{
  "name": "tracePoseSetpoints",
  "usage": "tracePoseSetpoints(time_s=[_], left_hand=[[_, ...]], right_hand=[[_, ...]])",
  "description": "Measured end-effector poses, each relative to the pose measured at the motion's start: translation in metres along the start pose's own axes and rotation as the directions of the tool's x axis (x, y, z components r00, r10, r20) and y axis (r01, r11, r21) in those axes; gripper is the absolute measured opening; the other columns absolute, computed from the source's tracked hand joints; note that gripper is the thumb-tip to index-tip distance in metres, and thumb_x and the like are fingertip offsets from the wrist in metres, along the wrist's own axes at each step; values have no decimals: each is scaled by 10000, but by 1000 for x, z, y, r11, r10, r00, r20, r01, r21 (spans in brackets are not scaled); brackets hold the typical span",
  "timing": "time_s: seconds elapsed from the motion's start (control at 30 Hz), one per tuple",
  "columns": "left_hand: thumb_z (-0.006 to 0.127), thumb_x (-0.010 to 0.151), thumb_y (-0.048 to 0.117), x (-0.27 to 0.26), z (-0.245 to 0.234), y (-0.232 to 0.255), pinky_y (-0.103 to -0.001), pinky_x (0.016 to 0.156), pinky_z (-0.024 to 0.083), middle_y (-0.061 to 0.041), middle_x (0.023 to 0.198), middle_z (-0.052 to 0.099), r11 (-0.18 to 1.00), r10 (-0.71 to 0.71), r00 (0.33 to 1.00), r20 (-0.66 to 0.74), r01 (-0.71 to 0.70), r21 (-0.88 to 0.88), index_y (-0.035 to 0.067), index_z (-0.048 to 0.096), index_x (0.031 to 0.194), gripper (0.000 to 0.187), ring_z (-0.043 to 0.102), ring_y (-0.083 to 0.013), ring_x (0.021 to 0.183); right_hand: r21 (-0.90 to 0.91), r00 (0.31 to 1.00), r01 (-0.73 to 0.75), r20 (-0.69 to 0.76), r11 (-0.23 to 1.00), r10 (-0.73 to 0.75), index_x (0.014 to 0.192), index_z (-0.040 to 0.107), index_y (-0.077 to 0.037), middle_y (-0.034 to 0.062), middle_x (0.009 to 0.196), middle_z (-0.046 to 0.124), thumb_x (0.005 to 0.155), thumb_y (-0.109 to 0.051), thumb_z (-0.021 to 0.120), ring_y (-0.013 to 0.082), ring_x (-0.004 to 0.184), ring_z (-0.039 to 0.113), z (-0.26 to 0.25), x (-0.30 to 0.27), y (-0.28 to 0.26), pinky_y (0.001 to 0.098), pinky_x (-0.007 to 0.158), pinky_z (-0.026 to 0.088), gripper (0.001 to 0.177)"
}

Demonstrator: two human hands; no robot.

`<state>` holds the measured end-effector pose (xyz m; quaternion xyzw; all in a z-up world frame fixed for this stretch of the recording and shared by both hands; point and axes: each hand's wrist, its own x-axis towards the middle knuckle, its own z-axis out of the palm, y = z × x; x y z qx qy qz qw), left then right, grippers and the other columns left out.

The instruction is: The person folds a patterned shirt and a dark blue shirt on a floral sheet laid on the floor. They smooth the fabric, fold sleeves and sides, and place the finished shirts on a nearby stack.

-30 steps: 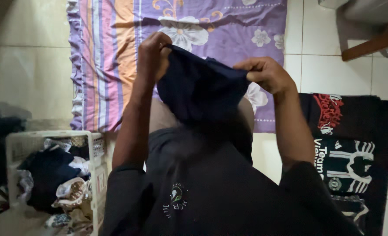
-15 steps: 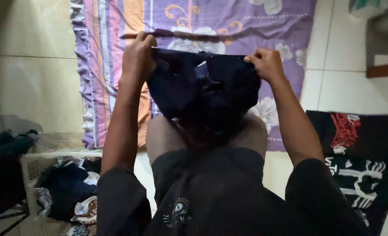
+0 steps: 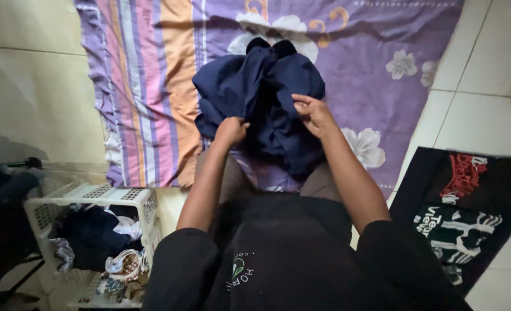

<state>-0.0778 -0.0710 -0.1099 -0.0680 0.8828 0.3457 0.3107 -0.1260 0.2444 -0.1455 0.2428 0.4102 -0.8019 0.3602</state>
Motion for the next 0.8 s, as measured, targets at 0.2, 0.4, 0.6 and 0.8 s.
tracePoseSetpoints(time_s=[0.2,0.4,0.6,0.8], left_hand=[[752,748,23,-19,18,26,-483,814,513,-200,1079,605,960,268,790,-552,-270,80,-32,643,1180,449,594,-432,982],[780,770,60,1,27,32,-445,816,533,-117,1056,625,975,215,856,-471,-216,52,74,706,1126,364,619,-354,984],[815,713,131,18,54,13,-452,755,546,-109,1031,639,988,152,893,-423,-149,40,103,773,1007,298,621,-346,945],[819,794,171,25,69,10,-477,779,534,-117,1053,643,993,81,940,-331,-47,110,95,750,955,191,625,-346,986]], right_hand=[[-116,976,-76,-213,990,50,1260,695,17,-3,903,639,999,-140,686,77,725,569,3,-4,29,201,669,471,305],[-567,972,-8,-197,824,-126,1201,708,-81,-74,764,575,905,-217,813,37,628,480,1,7,61,234,575,395,342],[-585,947,-19,-270,811,-173,969,740,-19,-22,789,667,894,-214,784,67,669,547,-8,22,67,250,621,444,214],[-907,700,161,-173,388,-693,1079,647,13,99,779,674,773,-256,890,230,677,652,41,32,47,358,640,531,475]])
